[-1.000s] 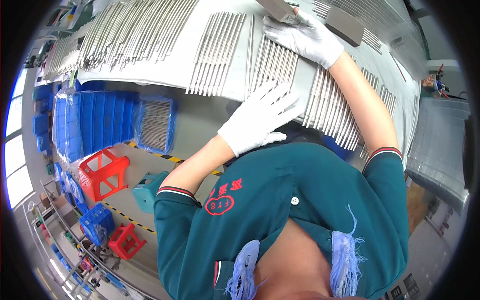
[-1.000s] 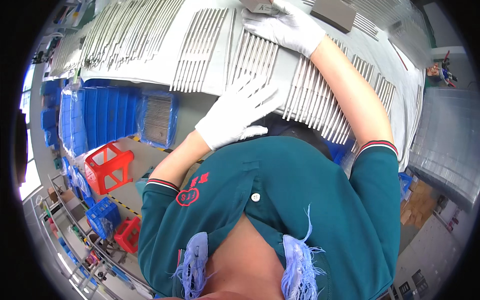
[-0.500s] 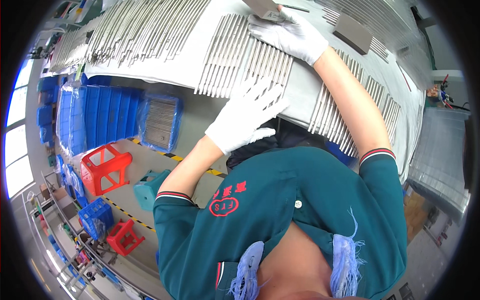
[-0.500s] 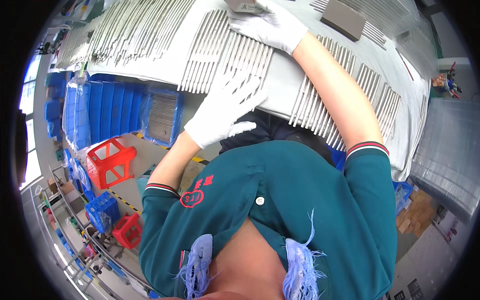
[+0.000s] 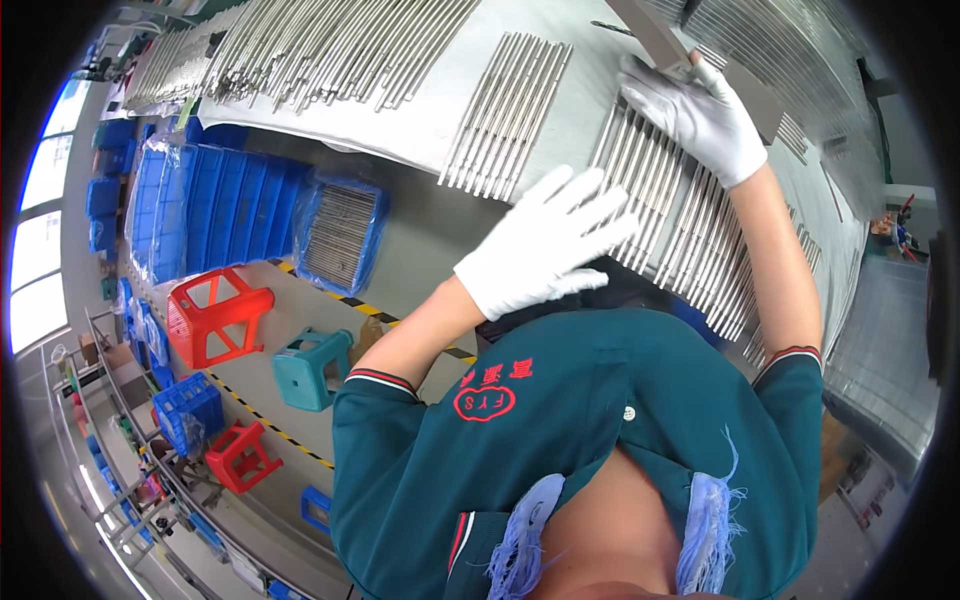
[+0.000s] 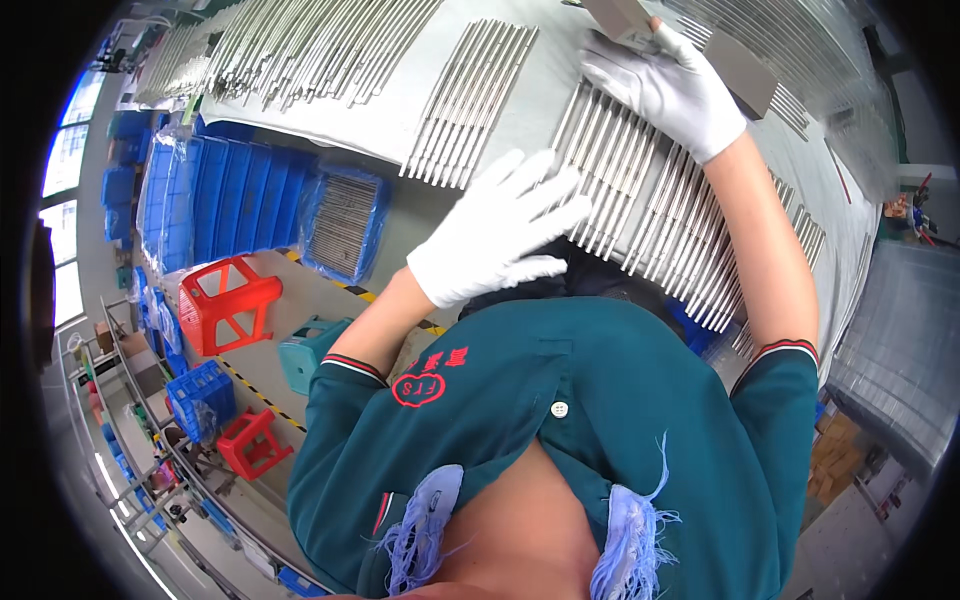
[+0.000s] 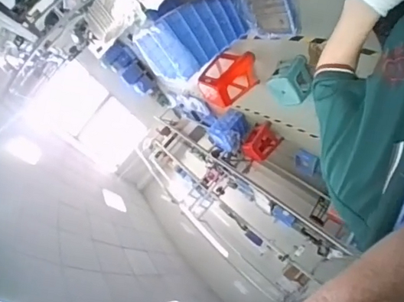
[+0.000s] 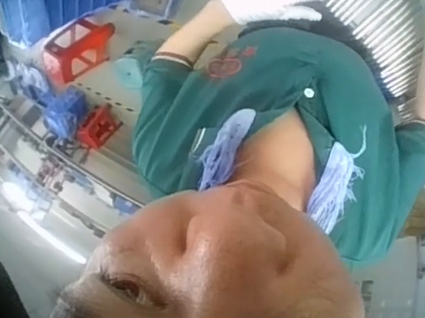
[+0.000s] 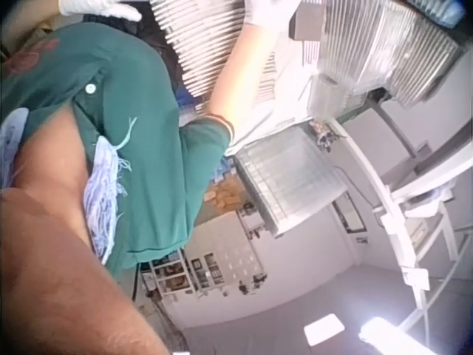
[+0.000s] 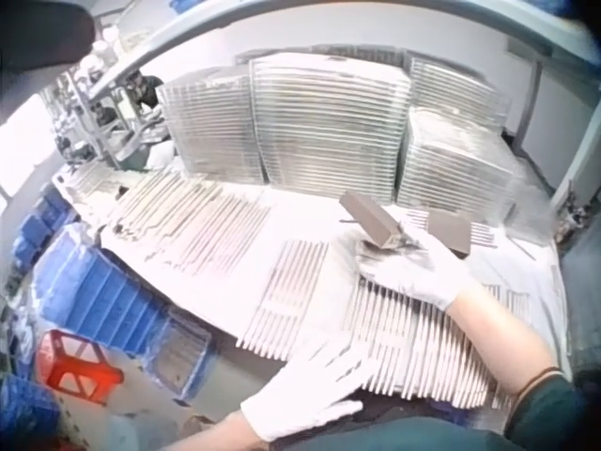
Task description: Arranging metal rods into organized rows on a work surface.
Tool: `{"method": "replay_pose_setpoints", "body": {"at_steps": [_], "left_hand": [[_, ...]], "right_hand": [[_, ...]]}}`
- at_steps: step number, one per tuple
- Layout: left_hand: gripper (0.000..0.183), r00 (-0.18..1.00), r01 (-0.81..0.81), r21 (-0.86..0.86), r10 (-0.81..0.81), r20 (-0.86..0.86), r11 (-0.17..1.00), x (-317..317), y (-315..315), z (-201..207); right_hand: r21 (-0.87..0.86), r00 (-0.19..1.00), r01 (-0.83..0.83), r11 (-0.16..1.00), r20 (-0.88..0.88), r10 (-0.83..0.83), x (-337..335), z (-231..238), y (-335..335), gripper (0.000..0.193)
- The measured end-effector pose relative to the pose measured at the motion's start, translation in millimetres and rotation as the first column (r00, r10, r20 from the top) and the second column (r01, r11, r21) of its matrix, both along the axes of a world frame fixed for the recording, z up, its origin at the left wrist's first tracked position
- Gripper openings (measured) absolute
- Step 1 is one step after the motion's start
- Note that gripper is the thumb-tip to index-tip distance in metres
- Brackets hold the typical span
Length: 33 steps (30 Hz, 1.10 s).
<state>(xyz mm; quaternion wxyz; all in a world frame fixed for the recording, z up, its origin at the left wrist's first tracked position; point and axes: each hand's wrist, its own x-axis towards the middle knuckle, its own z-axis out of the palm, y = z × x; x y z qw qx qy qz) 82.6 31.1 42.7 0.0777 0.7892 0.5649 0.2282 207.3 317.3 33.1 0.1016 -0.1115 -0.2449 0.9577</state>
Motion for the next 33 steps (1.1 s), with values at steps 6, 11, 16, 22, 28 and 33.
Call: {"method": "replay_pose_setpoints", "body": {"at_steps": [6, 11, 16, 22, 28, 33], "left_hand": [[0.07, 0.947, -0.304, 0.034, 0.306, -0.101, 0.952, -37.5, -22.7, -2.6], [0.074, 0.89, -0.424, 0.022, 0.422, -0.173, 0.905, -63.7, -34.3, -10.7], [0.071, 0.884, -0.416, 0.052, 0.417, -0.214, 0.908, -70.5, -36.0, -18.4], [0.073, 0.914, -0.346, 0.005, 0.339, -0.222, 0.938, -60.0, -32.2, -17.1], [0.074, 0.952, -0.272, -0.042, 0.263, -0.154, 0.961, -36.2, -25.3, -12.7], [0.075, 0.982, -0.168, -0.06, 0.162, -0.099, 0.984, -16.0, -21.1, -13.1]], "right_hand": [[-0.07, 0.978, -0.187, 0.98, -0.108, 0.178, -92.4, -18.9, -14.2, 0.081], [-0.299, 0.987, -0.125, 0.946, -0.135, 0.088, -164.4, -37.4, -34.2, 0.061], [-0.275, 0.983, -0.083, 0.958, -0.183, 0.032, -167.2, -39.9, -29.3, 0.068], [-0.562, 0.971, -0.083, 0.823, -0.23, -0.059, -145.5, -44.2, -25.9, 0.064], [-0.122, 0.989, -0.12, 0.985, -0.102, 0.108, -95.0, -35.7, -3.8, 0.074], [-0.151, 0.981, -0.192, 0.97, -0.033, 0.189, -61.8, -32.6, 12.5, 0.08]]}}
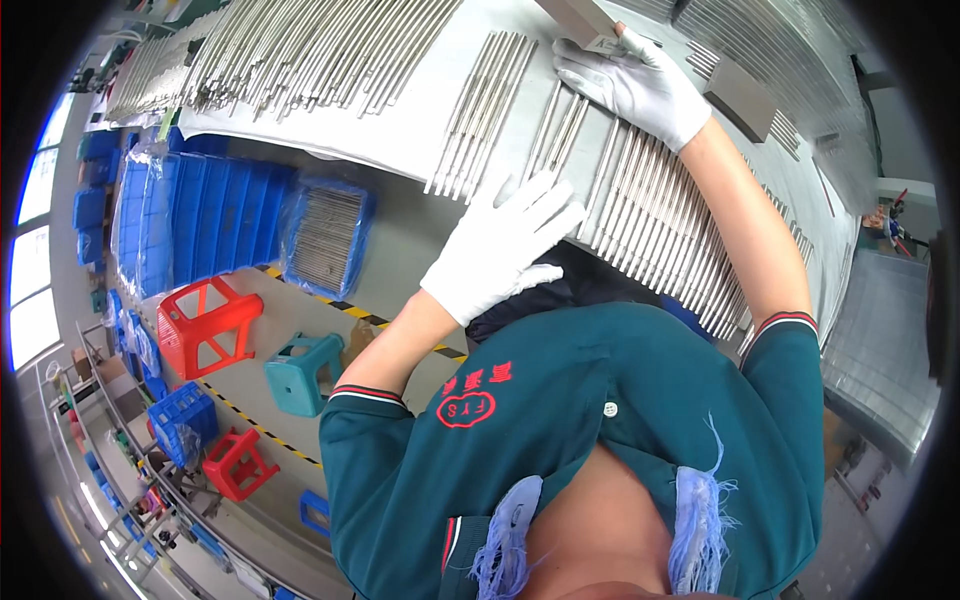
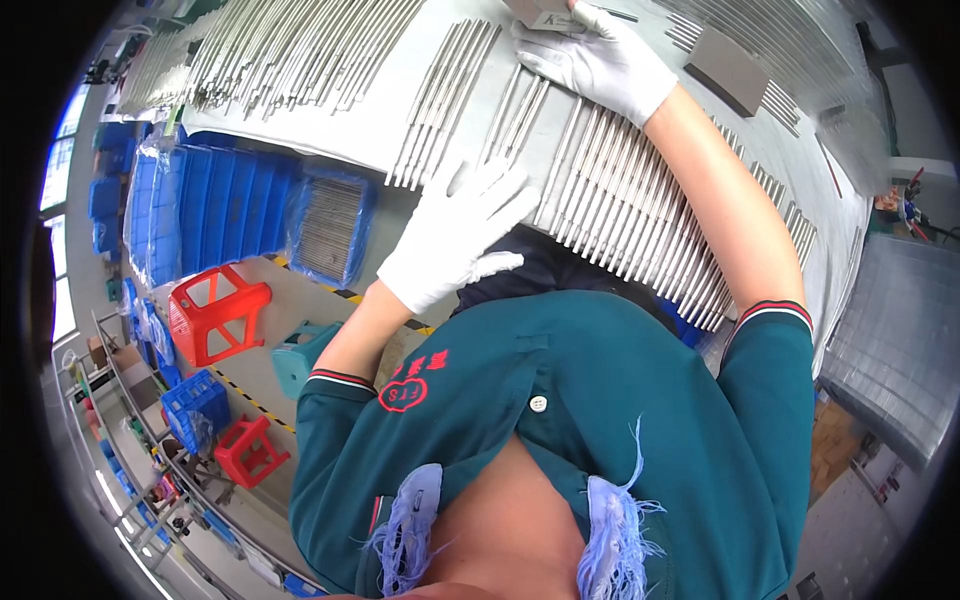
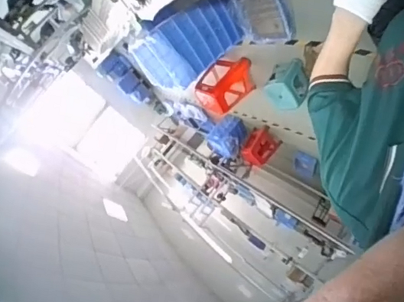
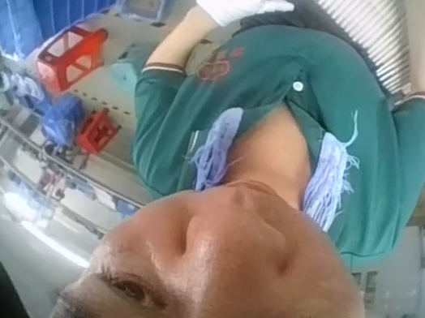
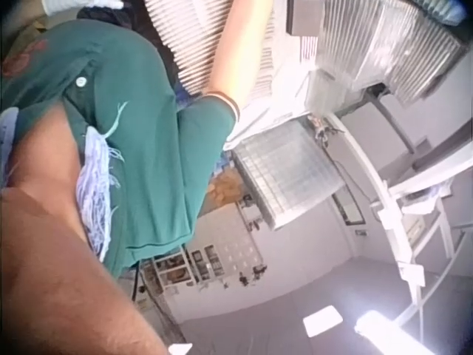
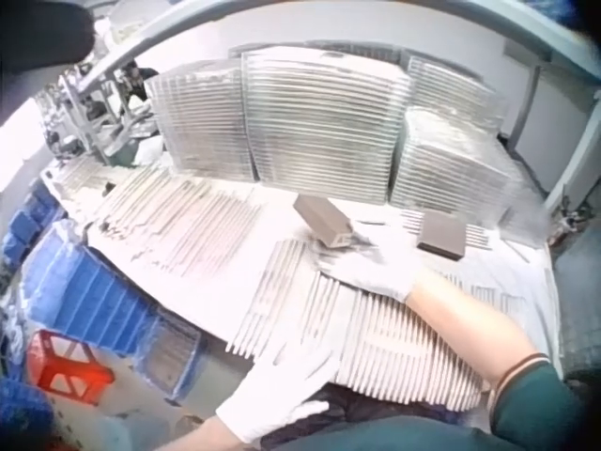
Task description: Arranging metal rods into organized rows on a work surface.
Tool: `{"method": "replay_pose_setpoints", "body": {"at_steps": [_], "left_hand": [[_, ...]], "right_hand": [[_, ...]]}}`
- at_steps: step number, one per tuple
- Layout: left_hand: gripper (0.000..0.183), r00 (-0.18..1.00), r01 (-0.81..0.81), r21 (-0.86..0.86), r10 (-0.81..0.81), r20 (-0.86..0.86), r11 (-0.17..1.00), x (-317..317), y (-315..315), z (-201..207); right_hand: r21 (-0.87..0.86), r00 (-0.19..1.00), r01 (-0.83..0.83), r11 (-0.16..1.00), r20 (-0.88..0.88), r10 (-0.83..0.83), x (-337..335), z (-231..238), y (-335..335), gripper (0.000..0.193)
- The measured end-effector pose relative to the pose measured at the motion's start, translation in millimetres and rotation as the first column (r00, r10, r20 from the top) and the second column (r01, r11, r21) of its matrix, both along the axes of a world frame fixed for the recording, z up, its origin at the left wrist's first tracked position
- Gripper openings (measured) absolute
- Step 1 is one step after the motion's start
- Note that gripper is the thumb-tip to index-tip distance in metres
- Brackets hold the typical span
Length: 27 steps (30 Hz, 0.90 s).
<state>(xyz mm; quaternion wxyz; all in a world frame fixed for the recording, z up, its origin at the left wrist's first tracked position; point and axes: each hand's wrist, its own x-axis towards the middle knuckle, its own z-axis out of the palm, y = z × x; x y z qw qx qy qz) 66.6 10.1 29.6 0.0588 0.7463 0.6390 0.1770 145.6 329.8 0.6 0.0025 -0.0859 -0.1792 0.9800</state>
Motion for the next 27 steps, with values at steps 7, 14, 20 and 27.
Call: {"method": "replay_pose_setpoints", "body": {"at_steps": [7, 14, 20, 27], "left_hand": [[0.076, 0.999, -0.033, -0.007, 0.033, 0.007, 0.999, -8.3, -1.9, -1.6], [0.075, 0.994, -0.092, 0.011, 0.092, -0.055, 0.996, -17.5, -6.5, 2.3], [0.071, 0.993, 0.112, -0.047, -0.111, 0.026, 0.993, 1.1, -3.2, 7.3], [0.064, 0.96, -0.051, 0.023, 0.056, -0.275, 0.998, -75.6, -5.9, 2.3]], "right_hand": [[-0.023, 0.997, 0.074, 0.997, -0.027, -0.074, -12.2, 3.3, -11.2, 0.072], [-0.131, 0.973, 0.226, 0.965, 0.084, -0.216, -38.9, -6.5, -20.6, 0.058], [0.175, 0.993, 0.106, 0.979, 0.026, -0.113, 19.0, 11.0, -2.5, 0.078], [0.695, 0.936, 0.265, 0.668, -0.018, -0.352, 80.2, 59.9, -15.5, 0.06]]}}
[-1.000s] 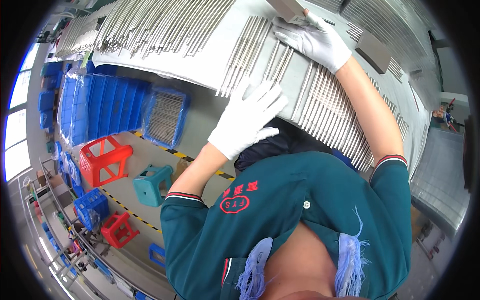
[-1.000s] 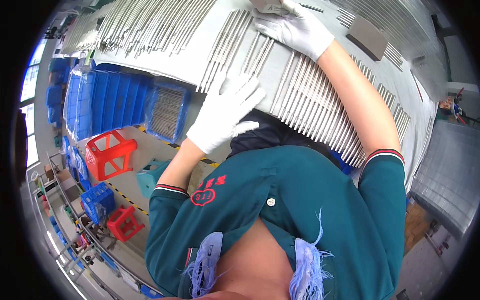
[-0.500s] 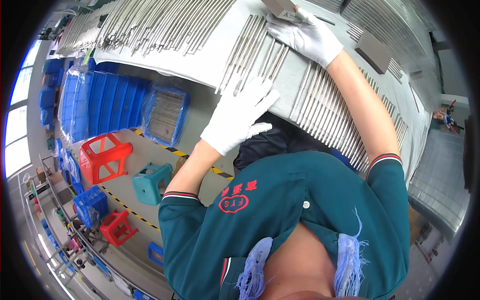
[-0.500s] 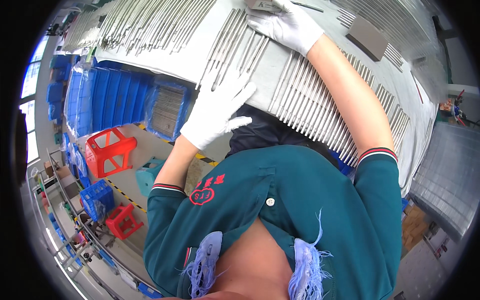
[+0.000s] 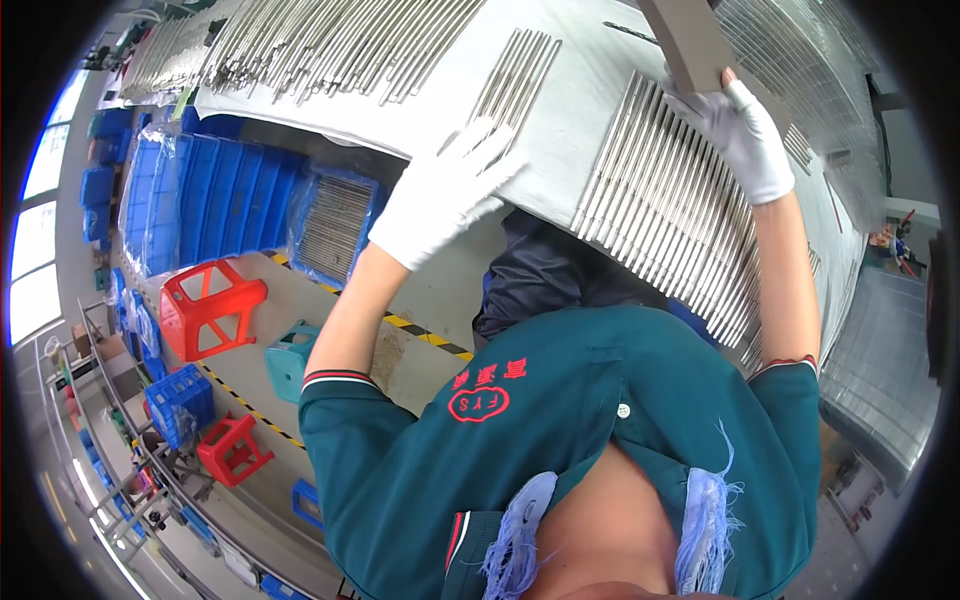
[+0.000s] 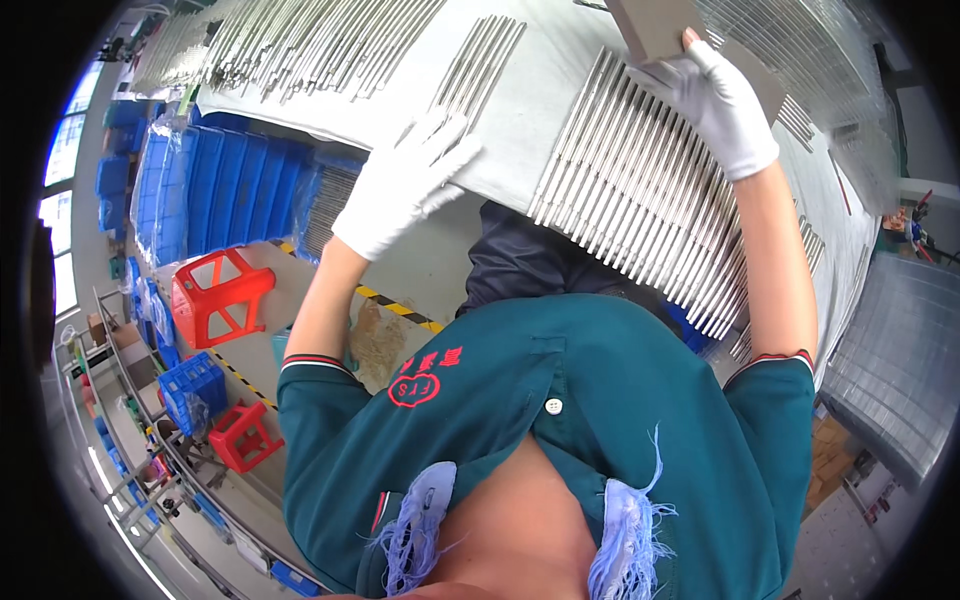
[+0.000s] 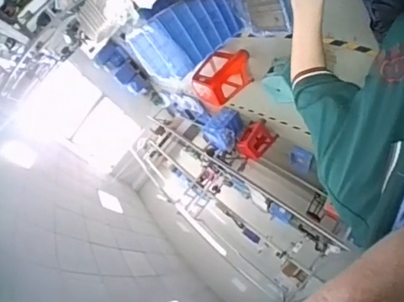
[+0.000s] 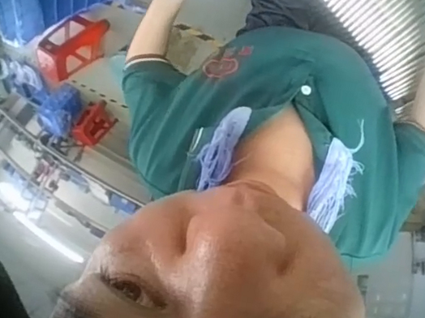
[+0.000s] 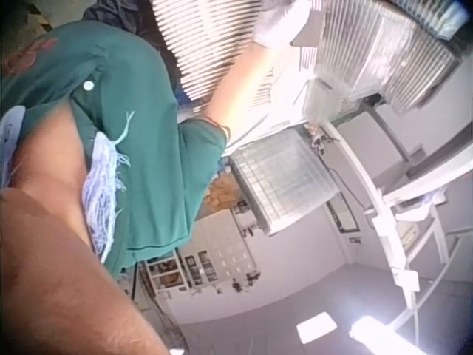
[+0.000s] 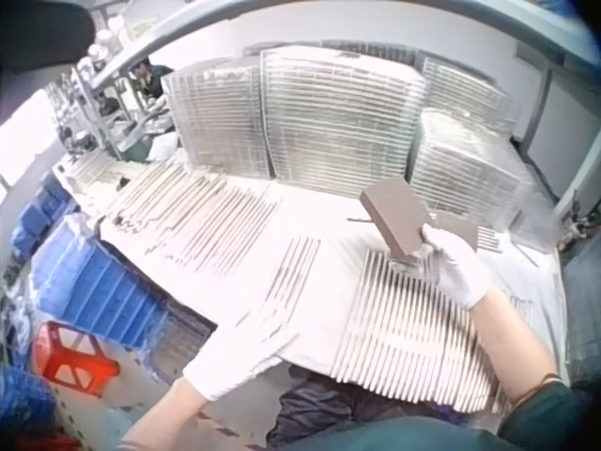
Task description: Arranging metal rods into organized rows on a work surface.
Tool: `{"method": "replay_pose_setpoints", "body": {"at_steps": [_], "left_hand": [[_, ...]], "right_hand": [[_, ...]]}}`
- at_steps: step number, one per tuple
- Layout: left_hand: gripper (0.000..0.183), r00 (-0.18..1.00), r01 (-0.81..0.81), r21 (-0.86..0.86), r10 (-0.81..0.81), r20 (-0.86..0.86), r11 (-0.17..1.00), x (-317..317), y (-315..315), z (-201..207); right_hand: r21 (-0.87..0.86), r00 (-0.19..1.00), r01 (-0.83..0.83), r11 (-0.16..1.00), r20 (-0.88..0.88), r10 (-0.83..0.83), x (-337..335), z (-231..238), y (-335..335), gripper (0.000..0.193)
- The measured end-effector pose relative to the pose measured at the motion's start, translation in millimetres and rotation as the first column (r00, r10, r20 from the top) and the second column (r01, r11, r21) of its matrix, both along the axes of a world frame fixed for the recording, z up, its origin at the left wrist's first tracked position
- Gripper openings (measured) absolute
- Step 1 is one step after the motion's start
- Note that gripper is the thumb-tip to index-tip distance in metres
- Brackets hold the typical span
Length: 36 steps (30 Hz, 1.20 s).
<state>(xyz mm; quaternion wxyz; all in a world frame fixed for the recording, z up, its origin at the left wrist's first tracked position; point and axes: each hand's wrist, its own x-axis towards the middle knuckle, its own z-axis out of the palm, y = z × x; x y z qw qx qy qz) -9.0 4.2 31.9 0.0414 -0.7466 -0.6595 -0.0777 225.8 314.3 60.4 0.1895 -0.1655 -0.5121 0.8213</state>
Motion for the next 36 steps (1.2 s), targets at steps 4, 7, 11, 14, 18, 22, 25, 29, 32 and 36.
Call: {"method": "replay_pose_setpoints", "body": {"at_steps": [4, 7, 11, 14, 18, 22, 25, 29, 32, 36], "left_hand": [[0.059, 0.999, 0.038, 0.081, -0.037, -0.018, 0.996, -14.8, 0.2, -8.2], [0.055, 1.0, 0.022, 0.102, -0.023, 0.012, 0.995, -16.5, 0.8, -13.9], [0.051, 1.0, 0.011, 0.141, -0.012, 0.01, 0.99, -15.4, -0.1, -19.4], [0.049, 1.0, 0.01, 0.157, -0.005, -0.03, 0.988, -14.9, 0.3, -22.1], [0.048, 0.999, 0.018, 0.173, -0.01, -0.046, 0.985, -15.2, 0.6, -23.8], [0.044, 0.998, 0.064, 0.211, -0.067, 0.007, 0.975, -7.9, 0.0, -21.1], [0.042, 0.996, 0.067, 0.218, -0.077, 0.037, 0.974, 8.5, -5.5, -12.5], [0.042, 0.987, 0.062, 0.258, -0.098, 0.126, 0.964, 36.7, -12.7, 2.3], [0.041, 0.978, 0.101, 0.258, -0.143, 0.149, 0.961, 47.4, -11.1, 11.0], [0.042, 0.976, 0.13, 0.277, -0.172, 0.135, 0.952, 53.2, -7.5, 16.9]], "right_hand": [[0.759, 0.785, -0.06, 0.648, 0.437, -0.439, 17.2, 13.2, -14.3, 0.066], [0.839, 0.796, -0.075, 0.539, 0.376, -0.475, 25.0, 6.4, -24.4, 0.068], [0.818, 0.75, -0.084, 0.57, 0.428, -0.504, 30.8, -7.9, -35.6, 0.071], [0.902, 0.769, -0.018, 0.432, 0.288, -0.57, 30.7, -13.5, -44.2, 0.076], [0.872, 0.759, -0.179, 0.455, 0.416, -0.5, 34.3, -6.5, -51.7, 0.079], [0.785, 0.739, -0.184, 0.592, 0.507, -0.443, 36.2, 2.0, -54.3, 0.071], [0.769, 0.787, -0.151, 0.621, 0.473, -0.395, 33.9, 4.9, -55.9, 0.066], [0.792, 0.914, -0.141, 0.594, 0.335, -0.229, 23.2, 11.7, -62.6, 0.063], [0.719, 0.918, -0.273, 0.64, 0.394, -0.051, 5.3, 21.2, -70.9, 0.06], [0.657, 0.876, -0.443, 0.61, 0.462, 0.139, -24.1, 33.2, -79.9, 0.055]]}}
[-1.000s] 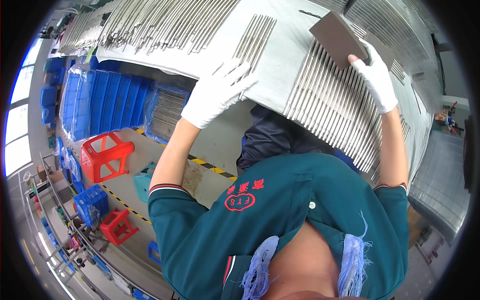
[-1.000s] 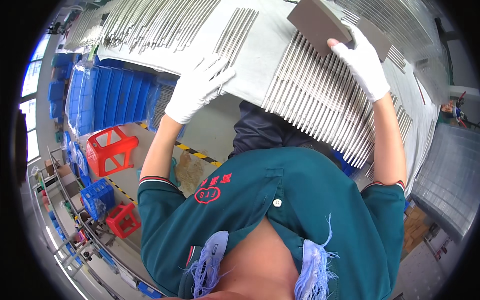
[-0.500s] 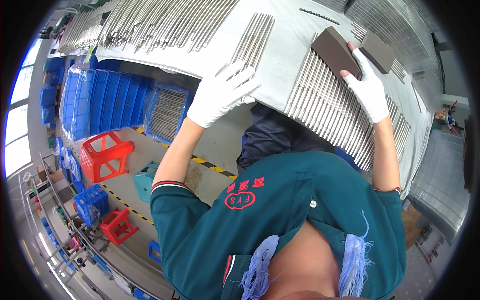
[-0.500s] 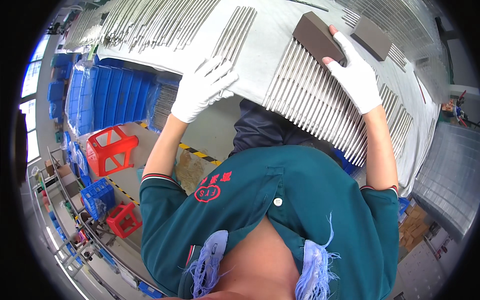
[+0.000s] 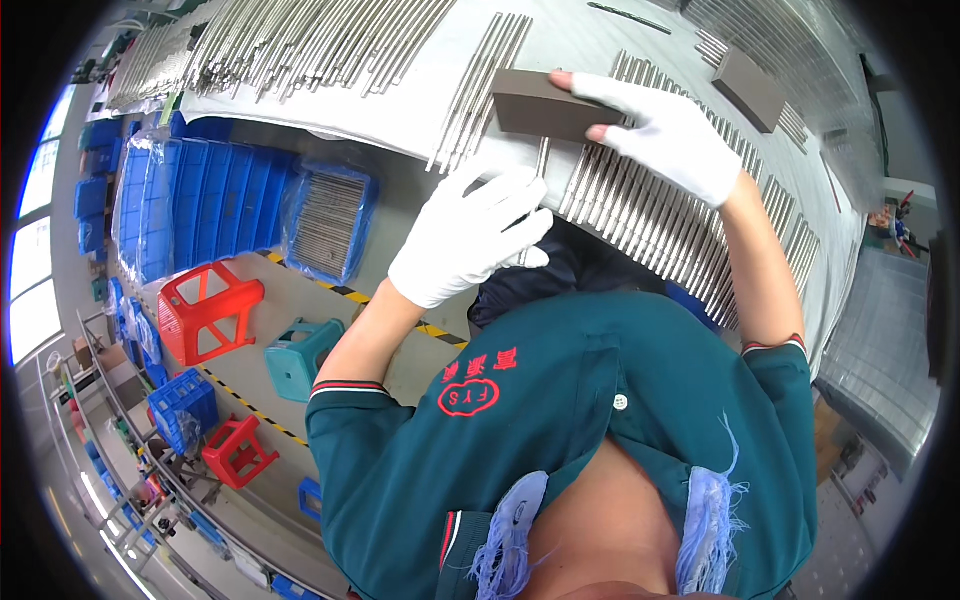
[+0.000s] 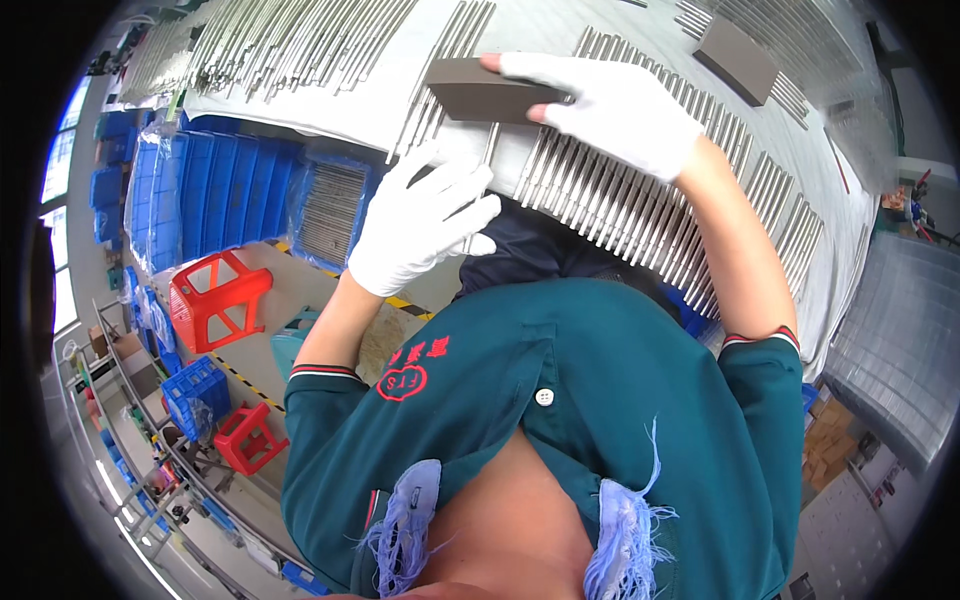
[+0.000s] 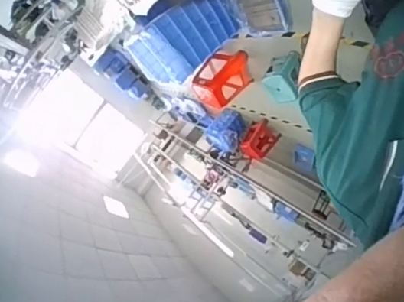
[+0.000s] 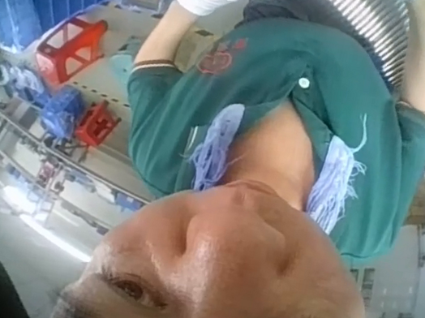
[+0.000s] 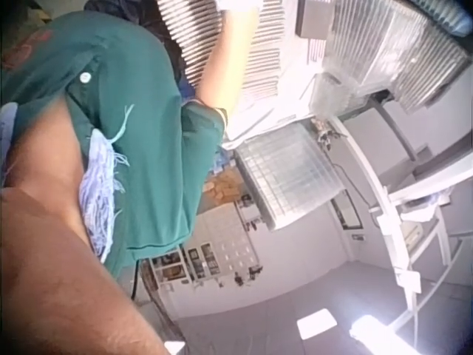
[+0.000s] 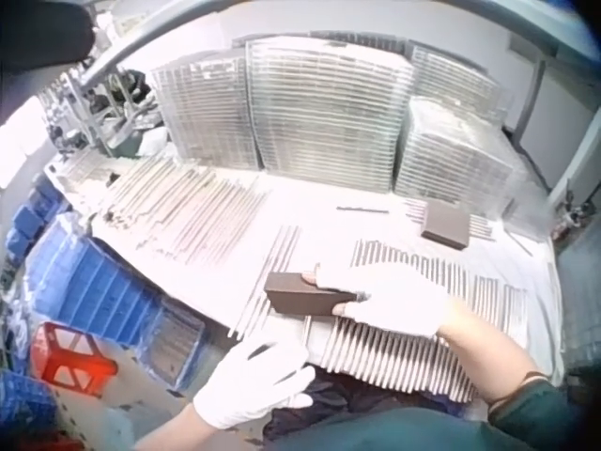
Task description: Arranging metal rods into organized rows on a work surface.
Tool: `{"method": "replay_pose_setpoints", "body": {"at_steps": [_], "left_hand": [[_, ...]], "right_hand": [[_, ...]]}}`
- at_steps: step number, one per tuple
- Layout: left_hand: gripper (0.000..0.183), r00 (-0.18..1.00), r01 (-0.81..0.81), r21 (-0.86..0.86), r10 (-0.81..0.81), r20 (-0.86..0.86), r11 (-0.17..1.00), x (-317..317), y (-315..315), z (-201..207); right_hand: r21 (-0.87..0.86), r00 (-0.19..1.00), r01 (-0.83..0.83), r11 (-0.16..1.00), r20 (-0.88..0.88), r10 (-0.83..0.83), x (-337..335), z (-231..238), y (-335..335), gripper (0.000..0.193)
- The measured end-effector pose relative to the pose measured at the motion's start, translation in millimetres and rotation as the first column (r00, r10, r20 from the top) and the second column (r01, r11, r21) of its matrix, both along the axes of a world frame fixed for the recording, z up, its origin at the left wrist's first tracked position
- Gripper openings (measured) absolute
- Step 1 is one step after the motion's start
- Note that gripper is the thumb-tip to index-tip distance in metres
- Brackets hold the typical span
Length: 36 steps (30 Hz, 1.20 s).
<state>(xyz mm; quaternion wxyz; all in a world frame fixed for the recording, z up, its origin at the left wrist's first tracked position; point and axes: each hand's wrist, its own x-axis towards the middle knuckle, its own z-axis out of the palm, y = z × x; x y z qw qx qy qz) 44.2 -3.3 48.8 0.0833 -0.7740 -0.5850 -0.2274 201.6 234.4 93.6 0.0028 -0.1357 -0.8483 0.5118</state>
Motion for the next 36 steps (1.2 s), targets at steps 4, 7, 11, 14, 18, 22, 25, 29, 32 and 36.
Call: {"method": "replay_pose_setpoints", "body": {"at_steps": [4, 7, 11, 14, 18, 22, 25, 29, 32, 36], "left_hand": [[0.043, 1.0, -0.017, -0.011, 0.018, 0.005, 1.0, 1.2, -0.1, -0.1], [0.044, 0.997, -0.046, 0.06, 0.042, 0.07, 0.997, 3.0, 0.6, -3.6], [0.044, 0.996, -0.056, 0.051, 0.052, 0.072, 0.997, 5.4, 1.6, -5.6], [0.044, 0.996, -0.063, 0.055, 0.059, 0.066, 0.997, 6.9, 2.0, -4.3], [0.045, 0.996, -0.083, 0.082, 0.079, 0.052, 0.993, 8.7, 5.3, -1.8], [0.045, 0.993, -0.085, 0.002, 0.084, 0.083, 0.996, 9.6, 4.4, 1.4], [0.044, 0.994, -0.076, 0.049, 0.072, 0.086, 0.996, 9.2, 4.7, 1.6], [0.043, 0.994, -0.062, 0.008, 0.061, 0.085, 0.998, 7.2, 4.8, 0.7], [0.042, 0.996, -0.059, 0.013, 0.057, 0.072, 0.998, 10.2, 6.1, -0.4], [0.041, 0.997, -0.06, 0.04, 0.059, 0.042, 0.997, 14.0, 8.0, -1.0]], "right_hand": [[0.002, 0.995, -0.088, 0.996, -0.056, 0.088, -1.4, 17.0, 10.3, 0.053], [0.002, 0.998, -0.056, 0.998, -0.039, 0.056, 1.8, 17.0, 8.8, 0.053], [0.024, 0.996, 0.053, 0.998, -0.076, -0.051, -0.1, 8.2, -5.4, 0.053], [-0.074, 0.994, 0.105, 0.992, 0.048, -0.102, 3.2, 11.8, -1.5, 0.055], [-0.09, 0.998, 0.065, 0.994, -0.013, -0.066, 12.0, 9.3, 9.8, 0.056], [0.028, 0.975, 0.117, 0.993, -0.194, -0.11, 19.2, -24.5, -7.5, 0.055], [0.116, 0.982, 0.186, 0.976, -0.062, -0.18, 43.2, -19.3, 8.0, 0.059], [0.025, 0.966, 0.257, 0.966, -0.025, -0.256, 56.4, -7.5, 20.6, 0.059], [0.11, 0.993, 0.089, 0.99, -0.086, -0.079, 36.8, -6.3, 11.4, 0.058], [0.09, 0.995, 0.013, 0.996, -0.104, -0.003, 2.2, -6.0, -10.6, 0.054]]}}
